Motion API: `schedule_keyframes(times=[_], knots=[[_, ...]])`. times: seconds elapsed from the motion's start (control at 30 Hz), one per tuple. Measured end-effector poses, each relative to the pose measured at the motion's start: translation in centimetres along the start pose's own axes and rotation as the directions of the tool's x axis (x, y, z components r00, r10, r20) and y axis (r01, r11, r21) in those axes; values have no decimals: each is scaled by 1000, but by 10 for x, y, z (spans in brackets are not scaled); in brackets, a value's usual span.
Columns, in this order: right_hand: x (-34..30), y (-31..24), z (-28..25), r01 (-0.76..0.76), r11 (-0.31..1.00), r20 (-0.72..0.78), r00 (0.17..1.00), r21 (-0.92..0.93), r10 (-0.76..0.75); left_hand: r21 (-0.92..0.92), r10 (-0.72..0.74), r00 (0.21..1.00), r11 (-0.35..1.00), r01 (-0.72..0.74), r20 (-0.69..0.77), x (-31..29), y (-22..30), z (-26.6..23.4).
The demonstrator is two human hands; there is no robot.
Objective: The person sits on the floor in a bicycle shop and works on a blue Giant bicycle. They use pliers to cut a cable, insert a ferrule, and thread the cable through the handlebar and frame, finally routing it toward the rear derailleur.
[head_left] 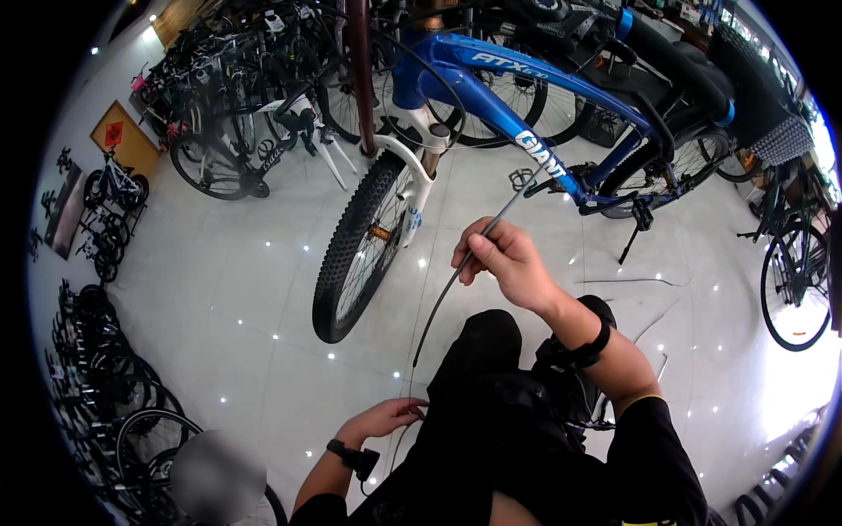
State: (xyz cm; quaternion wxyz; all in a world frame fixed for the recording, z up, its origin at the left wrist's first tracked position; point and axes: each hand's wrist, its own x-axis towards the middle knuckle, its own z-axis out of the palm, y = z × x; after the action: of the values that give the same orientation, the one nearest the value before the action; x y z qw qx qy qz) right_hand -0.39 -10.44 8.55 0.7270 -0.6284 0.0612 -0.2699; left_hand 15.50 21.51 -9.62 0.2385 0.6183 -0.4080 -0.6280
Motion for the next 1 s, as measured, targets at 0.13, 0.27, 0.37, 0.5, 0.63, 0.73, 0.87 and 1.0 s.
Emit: schedule_keyframes(times=[0.13,0.27,0.37,0.5,0.63,0.73,0.87,1.0], knots=[[-7,-20,-15,68,997,-15,998,-44,-69,25,-86,949,995,98,-304,6,-64,-1],[-2,-34,-13,108,993,-17,994,-40,-109,930,-477,875,282,236,-77,-48,-270,-10],[14,-29,7,29,996,59,998,-83,-24,729,-776,625,382,567,-80,-83,-293,-9],[42,-18,25,10,985,152,988,-173,17,461,-277,955,838,292,-101,-27,-168,-26],[69,-9,38,45,989,229,973,-144,-11,-293,88,989,949,-120,-120,16,9,-31],[72,-13,40,45,991,266,964,-123,-11,-157,199,904,949,-275,-379,34,27,-27],[59,-9,27,10,992,286,958,-129,27,304,314,433,948,-94,-845,48,41,-19],[46,0,27,-38,997,336,940,-66,58,161,368,734,927,-339,-570,51,72,-20]])
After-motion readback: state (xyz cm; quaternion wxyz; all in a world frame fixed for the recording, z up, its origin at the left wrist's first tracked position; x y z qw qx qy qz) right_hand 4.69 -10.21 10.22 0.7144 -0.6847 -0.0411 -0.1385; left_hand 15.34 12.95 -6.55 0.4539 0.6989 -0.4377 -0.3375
